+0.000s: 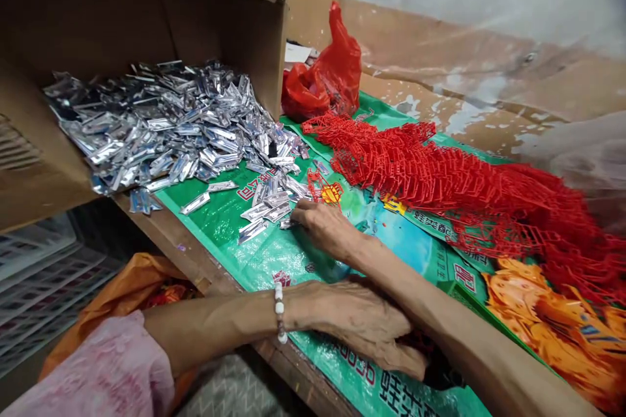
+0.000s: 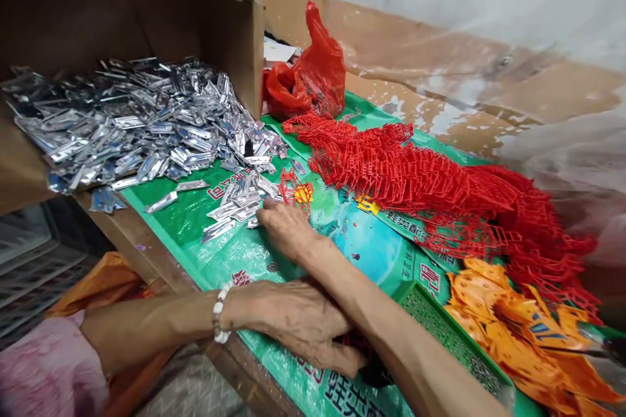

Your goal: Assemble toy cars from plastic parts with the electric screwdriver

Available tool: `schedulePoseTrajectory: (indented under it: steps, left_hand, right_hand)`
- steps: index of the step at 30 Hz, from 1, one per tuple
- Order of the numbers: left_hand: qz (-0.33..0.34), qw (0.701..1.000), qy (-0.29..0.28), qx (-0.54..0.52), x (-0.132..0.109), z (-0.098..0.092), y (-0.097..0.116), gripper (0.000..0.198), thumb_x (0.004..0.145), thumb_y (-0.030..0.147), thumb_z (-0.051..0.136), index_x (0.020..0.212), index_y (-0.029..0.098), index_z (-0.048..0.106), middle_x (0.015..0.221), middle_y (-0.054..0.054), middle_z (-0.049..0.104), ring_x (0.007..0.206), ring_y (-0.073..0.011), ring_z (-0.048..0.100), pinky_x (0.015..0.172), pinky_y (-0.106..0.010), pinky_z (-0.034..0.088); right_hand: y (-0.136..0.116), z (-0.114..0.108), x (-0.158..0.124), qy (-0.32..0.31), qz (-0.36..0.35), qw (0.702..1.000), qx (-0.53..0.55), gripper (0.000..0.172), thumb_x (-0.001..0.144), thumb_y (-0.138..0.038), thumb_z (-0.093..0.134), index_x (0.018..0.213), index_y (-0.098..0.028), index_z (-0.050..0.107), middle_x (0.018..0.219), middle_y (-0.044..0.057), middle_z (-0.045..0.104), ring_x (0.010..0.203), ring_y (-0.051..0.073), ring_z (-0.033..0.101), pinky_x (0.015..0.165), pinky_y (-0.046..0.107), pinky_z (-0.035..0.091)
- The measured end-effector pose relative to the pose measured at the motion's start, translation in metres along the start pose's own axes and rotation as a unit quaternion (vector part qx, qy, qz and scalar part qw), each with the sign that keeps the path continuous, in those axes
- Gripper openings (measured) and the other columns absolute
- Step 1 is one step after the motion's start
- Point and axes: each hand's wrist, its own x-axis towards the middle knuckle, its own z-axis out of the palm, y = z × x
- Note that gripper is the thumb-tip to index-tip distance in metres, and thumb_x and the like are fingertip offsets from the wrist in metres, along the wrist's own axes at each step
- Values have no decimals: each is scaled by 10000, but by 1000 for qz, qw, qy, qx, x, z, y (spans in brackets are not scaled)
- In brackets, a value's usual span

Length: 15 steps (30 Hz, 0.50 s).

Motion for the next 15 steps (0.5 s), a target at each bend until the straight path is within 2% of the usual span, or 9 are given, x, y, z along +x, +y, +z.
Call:
schedulePoseTrajectory:
  steps: [2,3,6,8,11,13,15]
  left_hand:
    - [30,996,-18,78,0,-1,1,153,902,278,608,960,145,656,924,-50,671,824,-214,614,728,-294,457]
    - [24,995,-23,89,0,-1,1,174,908,297,604,976,145,653,930,-51,675,829,-215,616,721,-291,456]
    - [-19,996,-20,81,-1,-2,1,246,924,378,554,907,157,661,838,-51,673,759,-218,618,652,-295,449]
    - [-33,997,-17,69,-2,-2,0,288,938,398,514,918,153,664,842,-68,681,743,-225,625,627,-302,448]
    - [-26,998,-9,55,-5,-4,-3,359,943,448,543,1136,156,625,998,-93,702,862,-249,653,710,-317,485]
    - [-32,999,9,31,-7,-4,-6,474,924,528,570,1237,172,570,1029,-91,700,896,-260,658,737,-330,500]
    - [-51,998,33,23,-7,-3,-8,478,897,535,608,1205,171,582,1013,-92,702,892,-264,657,746,-342,501]
  right_hand:
    - [2,2,3,-7,4,1000,-6,271,900,-24,460,927,-126,710,1013,132,680,759,171,619,600,284,327]
    - [3,1,3,-6,5,1000,-5,256,909,-36,465,923,-124,705,1003,128,679,757,167,608,603,285,317]
    - [5,-9,-3,23,18,999,16,220,940,-82,478,896,-116,691,951,114,674,764,160,584,641,284,334]
    - [7,-20,-15,66,33,996,40,214,976,-151,485,901,-115,682,948,107,674,821,167,589,705,284,380]
    - [10,-37,-50,141,66,985,74,241,1015,-254,473,990,-122,672,976,85,683,899,162,604,788,283,438]
    - [12,-43,-85,200,93,965,143,257,1009,-302,489,1057,-126,671,956,66,690,868,147,620,766,274,471]
    - [13,-42,-123,265,131,911,286,265,956,-344,584,1083,-137,688,896,46,697,792,138,638,708,269,503]
